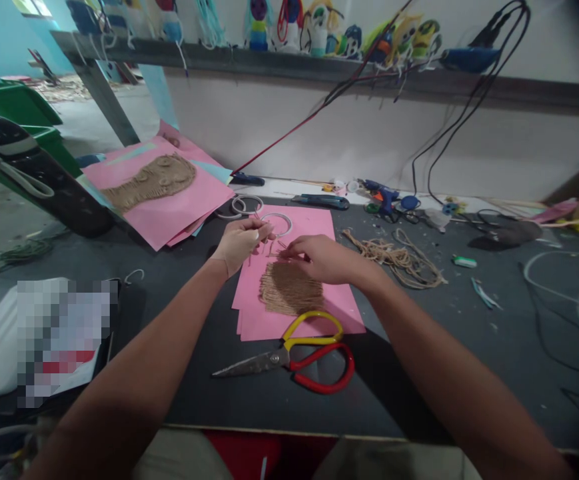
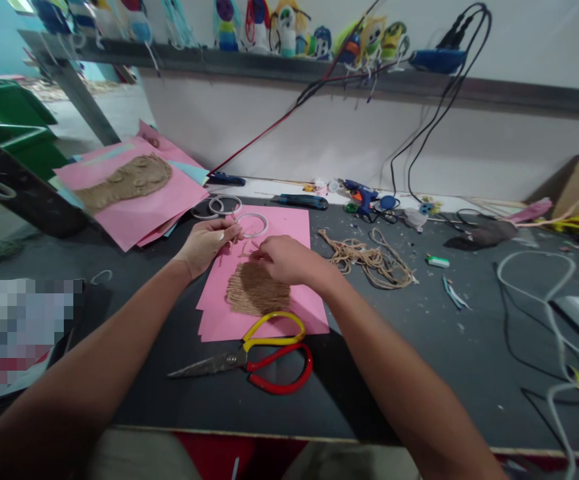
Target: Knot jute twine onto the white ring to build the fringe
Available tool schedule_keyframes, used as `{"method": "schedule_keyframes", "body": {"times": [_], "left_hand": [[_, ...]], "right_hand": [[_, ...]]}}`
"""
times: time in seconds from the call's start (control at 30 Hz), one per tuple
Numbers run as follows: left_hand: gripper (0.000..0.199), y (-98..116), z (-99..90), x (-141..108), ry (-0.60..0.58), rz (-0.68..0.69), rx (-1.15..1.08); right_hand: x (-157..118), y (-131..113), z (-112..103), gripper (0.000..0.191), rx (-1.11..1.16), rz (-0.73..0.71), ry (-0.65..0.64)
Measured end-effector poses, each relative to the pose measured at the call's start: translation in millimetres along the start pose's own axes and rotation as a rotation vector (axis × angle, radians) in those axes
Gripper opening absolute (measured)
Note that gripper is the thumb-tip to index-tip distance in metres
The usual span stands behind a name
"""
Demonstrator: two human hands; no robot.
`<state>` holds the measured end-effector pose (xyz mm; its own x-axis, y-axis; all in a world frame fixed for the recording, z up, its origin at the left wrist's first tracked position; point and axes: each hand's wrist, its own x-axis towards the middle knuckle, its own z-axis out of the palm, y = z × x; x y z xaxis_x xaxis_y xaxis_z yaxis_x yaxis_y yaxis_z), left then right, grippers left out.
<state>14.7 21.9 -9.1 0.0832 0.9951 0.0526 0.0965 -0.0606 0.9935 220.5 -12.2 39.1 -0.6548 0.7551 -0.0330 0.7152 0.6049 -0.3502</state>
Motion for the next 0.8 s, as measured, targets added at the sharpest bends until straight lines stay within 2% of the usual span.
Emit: {"method": "schedule_keyframes", "body": {"times": [0.13, 0.37, 0.5, 0.63, 0.8], "left_hand": [[0.025, -0.2, 0.4, 0.1, -0.008, 0.003, 0.005], [0.025, -0.9, 1.1, 0.1, -0.025, -0.008, -0.039], [0.028, 1.4, 1.1, -1.7, -0.024, -0.022, -0.05], [0.032, 1.2, 0.0, -3.3, -0.034, -0.021, 0.029], [0.033, -3.2, -0.3, -3.6, -0.105, 0.018, 0.14]], "right_hand": [[2.4, -1.6, 6.1, 0.024, 0.021, 0.02, 0.007], [-3.3, 5.1, -5.9, 0.024, 0.073, 0.029, 0.097], [-3.9, 7.9, -5.4, 0.027, 0.118, 0.023, 0.127], [-3.1, 9.0, -2.0, 0.031, 0.096, -0.001, 0.134], [-3.9, 9.3, -3.3, 0.036, 0.137, 0.022, 0.159]]}}
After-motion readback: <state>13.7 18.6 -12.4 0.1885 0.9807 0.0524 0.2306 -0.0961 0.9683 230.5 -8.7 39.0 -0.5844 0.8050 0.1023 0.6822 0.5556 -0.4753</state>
